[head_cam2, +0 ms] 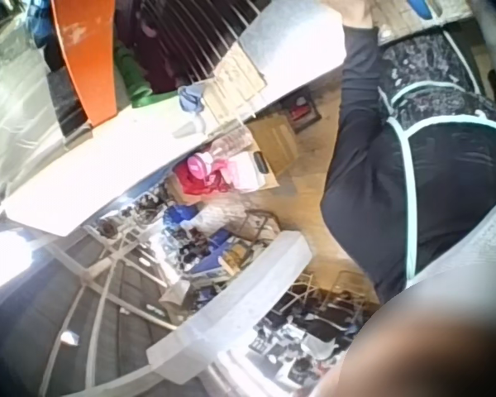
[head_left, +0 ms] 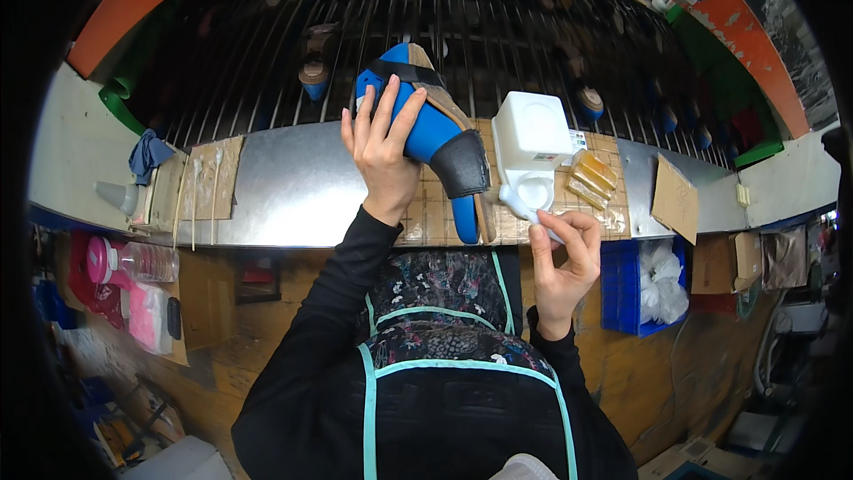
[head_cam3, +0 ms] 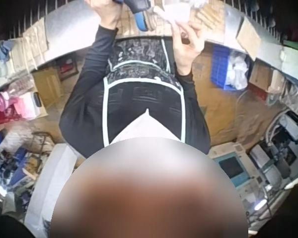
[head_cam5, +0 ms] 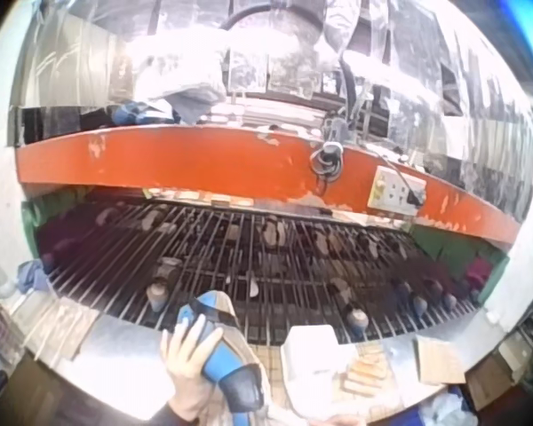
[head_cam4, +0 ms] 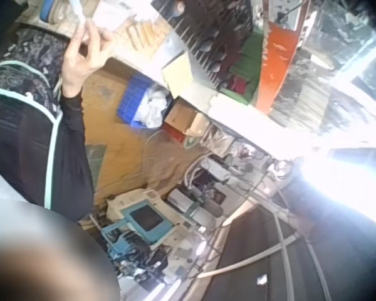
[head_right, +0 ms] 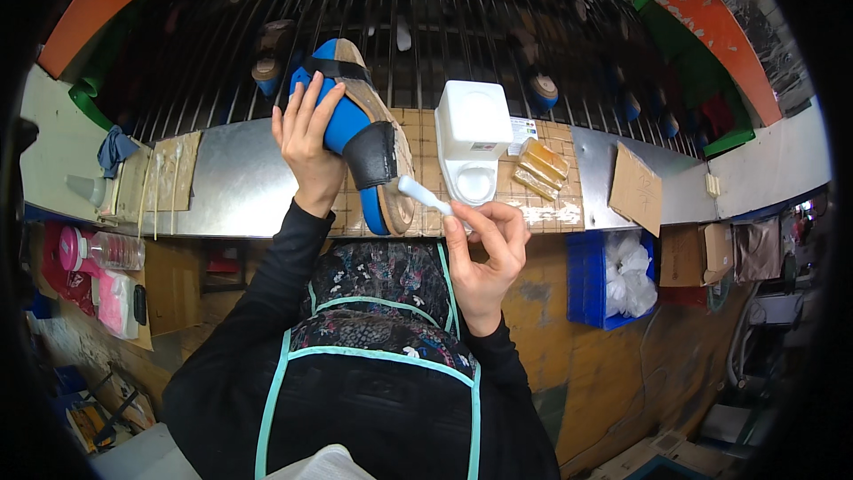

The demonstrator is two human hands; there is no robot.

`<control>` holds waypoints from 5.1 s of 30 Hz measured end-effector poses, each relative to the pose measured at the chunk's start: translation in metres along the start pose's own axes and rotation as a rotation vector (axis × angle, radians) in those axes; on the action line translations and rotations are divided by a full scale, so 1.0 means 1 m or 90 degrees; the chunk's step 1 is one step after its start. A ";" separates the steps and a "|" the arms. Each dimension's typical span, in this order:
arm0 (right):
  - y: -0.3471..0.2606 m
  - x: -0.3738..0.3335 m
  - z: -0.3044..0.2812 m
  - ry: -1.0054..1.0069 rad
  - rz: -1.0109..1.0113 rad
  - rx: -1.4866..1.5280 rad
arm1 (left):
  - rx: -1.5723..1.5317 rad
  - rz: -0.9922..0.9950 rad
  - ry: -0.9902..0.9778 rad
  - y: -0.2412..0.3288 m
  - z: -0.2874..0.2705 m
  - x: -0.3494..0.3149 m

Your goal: The person applies a white adhesive to the sole and strap of a blue and black sandal using a small brush. They repeatedly dip the brush into a white container and spread the substance on the sandal's surface.

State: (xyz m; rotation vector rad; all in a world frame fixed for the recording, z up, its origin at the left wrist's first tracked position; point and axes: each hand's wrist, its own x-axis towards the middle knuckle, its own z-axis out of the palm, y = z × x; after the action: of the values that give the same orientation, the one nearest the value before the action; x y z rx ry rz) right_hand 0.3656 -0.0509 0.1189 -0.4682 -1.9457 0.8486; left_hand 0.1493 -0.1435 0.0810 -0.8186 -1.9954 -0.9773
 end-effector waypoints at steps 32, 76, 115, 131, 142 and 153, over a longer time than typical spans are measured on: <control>-0.002 0.075 0.015 -0.116 -0.174 0.171 | -0.431 -0.209 -0.479 0.014 -0.007 0.003; 0.091 0.037 -0.014 -0.235 0.035 0.170 | -0.922 -0.441 -1.006 0.009 -0.009 -0.060; 0.093 0.027 -0.023 -0.060 -0.070 -0.298 | -0.945 -0.807 -0.443 0.002 -0.006 -0.065; 0.028 0.030 0.027 -0.124 0.015 0.026 | -0.810 -0.525 -0.497 0.010 -0.037 -0.056; 0.017 0.063 0.042 -0.125 -0.085 -0.050 | -0.770 -0.464 -0.494 0.004 -0.045 -0.048; 0.029 0.080 0.037 -0.148 -0.148 -0.021 | -0.834 -0.500 -0.524 0.003 -0.043 -0.037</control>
State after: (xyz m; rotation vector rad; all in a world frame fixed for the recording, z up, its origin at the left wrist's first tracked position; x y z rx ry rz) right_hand 0.2933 0.0049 0.1338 -0.1611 -2.1782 0.7477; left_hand 0.1853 -0.1858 0.0692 -1.2128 -2.1979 -2.9405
